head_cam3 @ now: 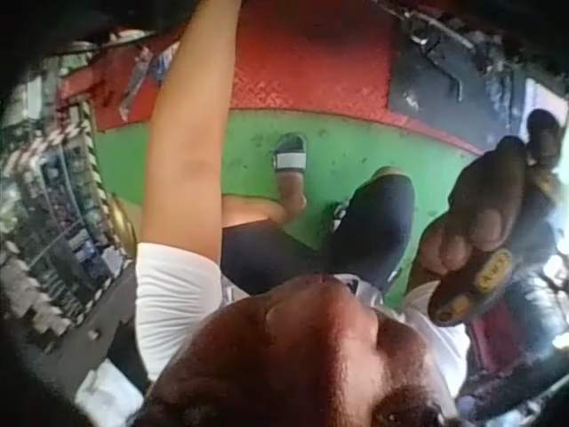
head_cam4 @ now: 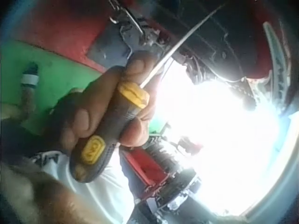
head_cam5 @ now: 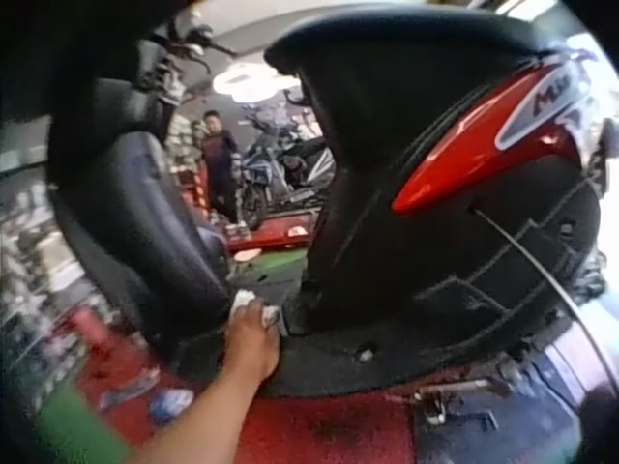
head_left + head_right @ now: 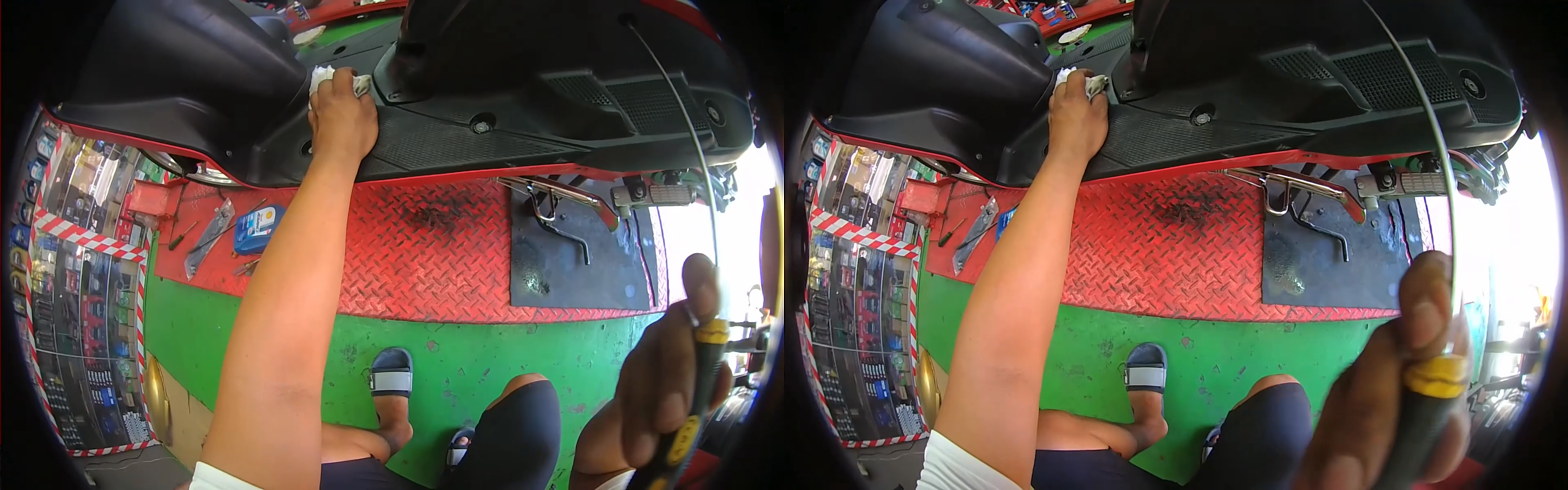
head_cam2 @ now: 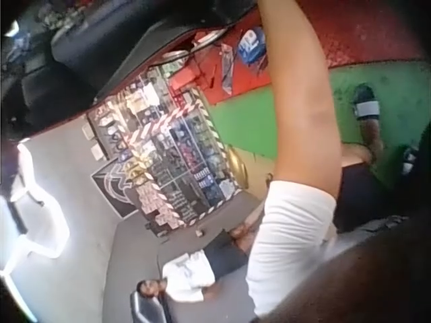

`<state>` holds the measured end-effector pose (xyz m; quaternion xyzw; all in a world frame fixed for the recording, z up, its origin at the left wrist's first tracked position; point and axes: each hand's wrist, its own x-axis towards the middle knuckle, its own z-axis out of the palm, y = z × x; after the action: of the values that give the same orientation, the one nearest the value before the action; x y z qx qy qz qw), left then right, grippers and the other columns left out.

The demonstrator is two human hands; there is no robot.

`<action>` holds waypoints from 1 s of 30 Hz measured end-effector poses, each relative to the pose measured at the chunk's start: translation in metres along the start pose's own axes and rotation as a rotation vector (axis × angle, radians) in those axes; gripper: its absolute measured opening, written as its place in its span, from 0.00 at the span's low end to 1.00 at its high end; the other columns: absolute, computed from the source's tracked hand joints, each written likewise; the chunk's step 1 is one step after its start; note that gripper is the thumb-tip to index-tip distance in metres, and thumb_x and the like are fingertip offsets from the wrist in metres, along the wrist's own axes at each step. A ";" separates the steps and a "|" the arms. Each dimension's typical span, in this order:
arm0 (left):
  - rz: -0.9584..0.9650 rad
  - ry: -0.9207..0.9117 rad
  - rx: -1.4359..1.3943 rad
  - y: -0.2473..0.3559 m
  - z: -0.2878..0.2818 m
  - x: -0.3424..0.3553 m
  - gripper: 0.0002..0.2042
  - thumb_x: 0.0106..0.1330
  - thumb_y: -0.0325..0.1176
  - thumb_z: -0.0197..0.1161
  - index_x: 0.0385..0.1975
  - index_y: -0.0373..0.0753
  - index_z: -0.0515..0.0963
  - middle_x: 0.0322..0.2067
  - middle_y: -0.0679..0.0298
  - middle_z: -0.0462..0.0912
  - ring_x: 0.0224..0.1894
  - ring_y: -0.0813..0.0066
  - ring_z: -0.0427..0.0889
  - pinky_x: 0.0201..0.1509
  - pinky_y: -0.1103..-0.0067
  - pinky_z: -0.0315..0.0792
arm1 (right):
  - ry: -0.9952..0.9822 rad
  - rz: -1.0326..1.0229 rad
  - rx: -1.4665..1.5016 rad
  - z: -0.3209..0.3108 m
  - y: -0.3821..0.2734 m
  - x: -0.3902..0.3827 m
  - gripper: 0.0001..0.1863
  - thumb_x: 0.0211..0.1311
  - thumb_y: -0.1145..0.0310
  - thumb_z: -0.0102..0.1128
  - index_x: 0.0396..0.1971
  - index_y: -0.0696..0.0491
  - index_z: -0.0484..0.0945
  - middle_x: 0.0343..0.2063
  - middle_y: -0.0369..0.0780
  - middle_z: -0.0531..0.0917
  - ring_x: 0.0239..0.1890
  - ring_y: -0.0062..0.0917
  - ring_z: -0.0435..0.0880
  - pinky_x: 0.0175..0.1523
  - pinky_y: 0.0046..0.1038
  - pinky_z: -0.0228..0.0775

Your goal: Loosening and tightening screws on the body and interior compartment of a motorcycle using a screwdriver.

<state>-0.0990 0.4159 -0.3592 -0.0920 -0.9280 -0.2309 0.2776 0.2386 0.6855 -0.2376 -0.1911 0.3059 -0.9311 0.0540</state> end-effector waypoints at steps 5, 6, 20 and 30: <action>0.017 0.002 0.001 0.001 0.001 0.001 0.18 0.70 0.36 0.56 0.59 0.43 0.73 0.53 0.46 0.78 0.56 0.42 0.76 0.62 0.53 0.70 | -0.111 -0.023 0.058 -0.009 -0.013 0.004 0.20 0.83 0.65 0.49 0.60 0.54 0.51 0.33 0.53 0.83 0.26 0.49 0.90 0.28 0.39 0.90; 0.020 0.002 0.001 0.001 0.001 0.001 0.18 0.70 0.36 0.56 0.59 0.43 0.73 0.53 0.46 0.78 0.56 0.42 0.76 0.62 0.53 0.70 | -0.111 -0.026 0.058 -0.009 -0.014 0.004 0.20 0.83 0.65 0.49 0.60 0.54 0.51 0.33 0.53 0.83 0.26 0.49 0.90 0.28 0.39 0.90; 0.018 -0.014 0.003 -0.001 0.003 0.003 0.19 0.70 0.36 0.56 0.60 0.43 0.73 0.54 0.46 0.78 0.58 0.41 0.76 0.62 0.53 0.70 | -0.048 -0.024 0.025 -0.009 -0.021 0.016 0.22 0.83 0.60 0.44 0.64 0.55 0.49 0.34 0.52 0.82 0.26 0.47 0.89 0.28 0.39 0.90; 0.041 -0.005 0.005 -0.005 0.004 0.003 0.19 0.70 0.36 0.57 0.60 0.44 0.73 0.55 0.46 0.78 0.58 0.42 0.75 0.62 0.54 0.70 | -0.006 -0.015 0.001 -0.009 -0.027 0.020 0.25 0.84 0.56 0.39 0.66 0.56 0.48 0.35 0.51 0.82 0.27 0.46 0.88 0.29 0.39 0.90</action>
<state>-0.1052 0.4136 -0.3619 -0.1109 -0.9272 -0.2227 0.2801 0.2175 0.7077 -0.2218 -0.1962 0.3039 -0.9310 0.0479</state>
